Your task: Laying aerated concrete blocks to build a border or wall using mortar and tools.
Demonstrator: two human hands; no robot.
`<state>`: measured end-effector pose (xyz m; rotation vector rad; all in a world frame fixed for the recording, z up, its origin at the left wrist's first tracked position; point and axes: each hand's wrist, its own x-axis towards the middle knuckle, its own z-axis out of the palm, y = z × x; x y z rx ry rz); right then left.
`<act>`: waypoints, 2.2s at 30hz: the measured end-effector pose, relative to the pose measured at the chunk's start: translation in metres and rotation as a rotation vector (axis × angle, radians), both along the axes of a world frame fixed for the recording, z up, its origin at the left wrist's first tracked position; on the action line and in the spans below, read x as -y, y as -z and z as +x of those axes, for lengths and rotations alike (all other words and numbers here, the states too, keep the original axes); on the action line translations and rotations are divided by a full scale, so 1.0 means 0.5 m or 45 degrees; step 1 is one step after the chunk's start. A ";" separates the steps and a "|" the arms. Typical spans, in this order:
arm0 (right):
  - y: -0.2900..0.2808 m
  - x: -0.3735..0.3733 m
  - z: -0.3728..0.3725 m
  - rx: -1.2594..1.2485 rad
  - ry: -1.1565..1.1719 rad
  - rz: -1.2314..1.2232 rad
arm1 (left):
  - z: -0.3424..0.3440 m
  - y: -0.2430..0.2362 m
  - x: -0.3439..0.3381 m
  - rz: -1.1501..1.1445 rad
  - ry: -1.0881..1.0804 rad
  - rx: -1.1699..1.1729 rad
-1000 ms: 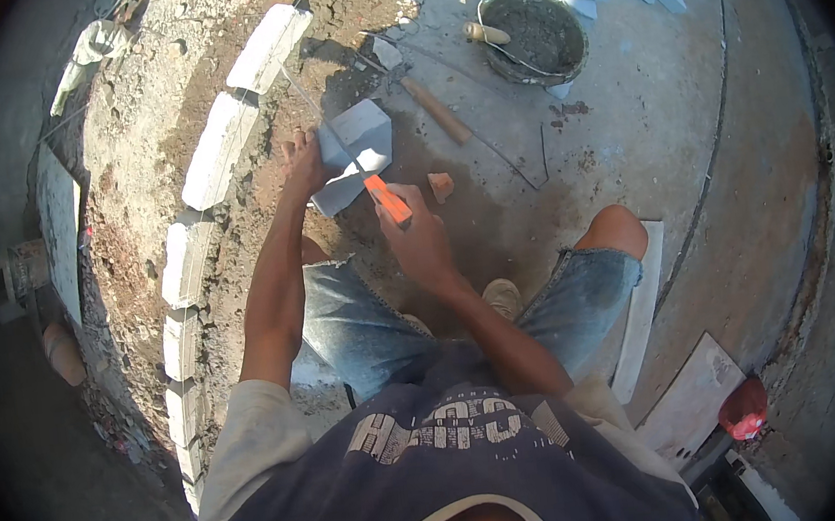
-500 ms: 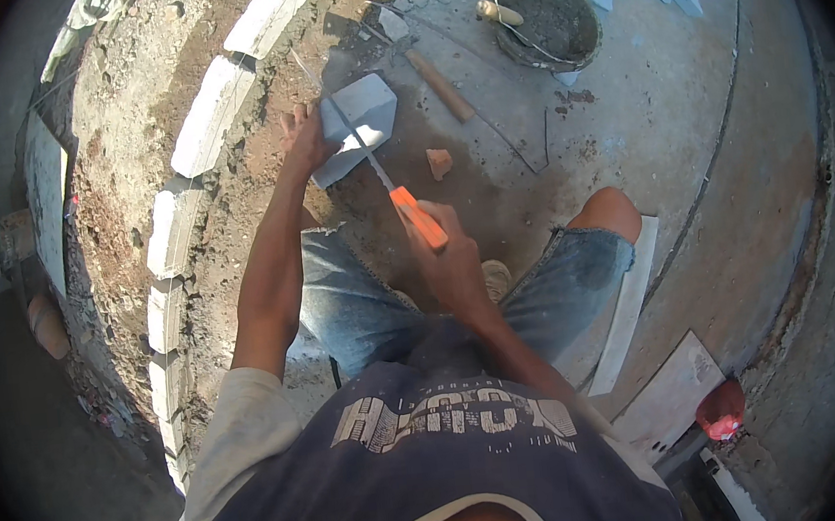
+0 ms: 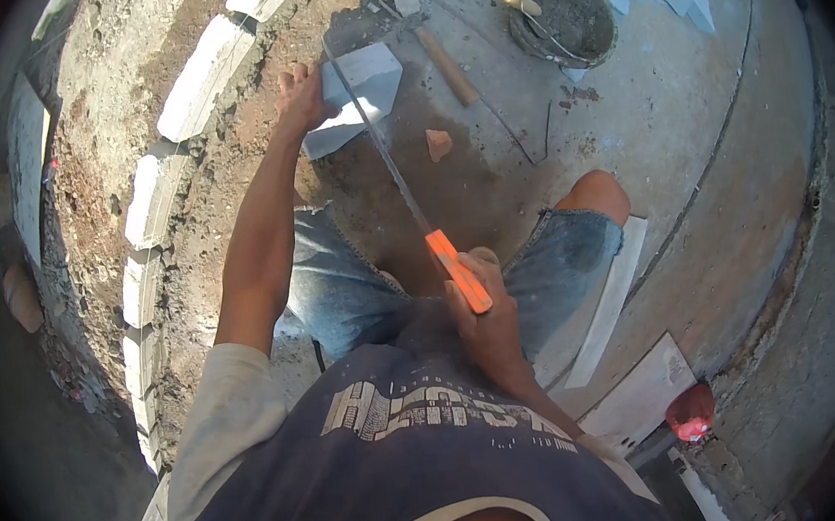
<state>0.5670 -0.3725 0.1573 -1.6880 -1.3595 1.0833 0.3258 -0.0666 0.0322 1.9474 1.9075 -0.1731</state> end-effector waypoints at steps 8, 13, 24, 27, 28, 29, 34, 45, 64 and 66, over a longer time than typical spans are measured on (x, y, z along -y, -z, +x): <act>0.106 -0.316 -0.062 0.008 0.037 0.141 | 0.037 0.021 -0.018 0.146 0.058 0.138; -0.006 -0.008 -0.017 0.034 0.022 0.014 | 0.001 0.019 -0.006 0.058 -0.045 0.032; 0.036 -0.180 -0.081 -0.077 0.067 -0.035 | 0.028 0.041 0.016 0.073 0.000 0.076; 0.007 0.032 -0.022 -0.025 0.084 -0.163 | 0.002 0.002 -0.003 -0.003 -0.014 0.101; -0.002 0.030 -0.014 0.010 0.034 -0.068 | -0.012 0.005 0.000 0.017 -0.014 0.102; -0.004 0.020 -0.012 0.041 -0.020 0.025 | -0.024 0.008 -0.001 0.031 -0.032 0.093; 0.074 -0.302 -0.100 -0.008 0.078 -0.017 | 0.053 0.019 0.010 0.187 0.046 0.140; 0.035 -0.163 -0.075 0.013 0.013 -0.038 | -0.014 0.017 -0.003 0.099 0.028 0.114; 0.074 -0.199 -0.092 0.112 0.086 -0.063 | 0.015 0.043 -0.020 0.021 0.078 0.141; 0.066 -0.099 -0.074 0.058 0.052 0.075 | -0.015 0.029 -0.076 0.060 0.023 0.031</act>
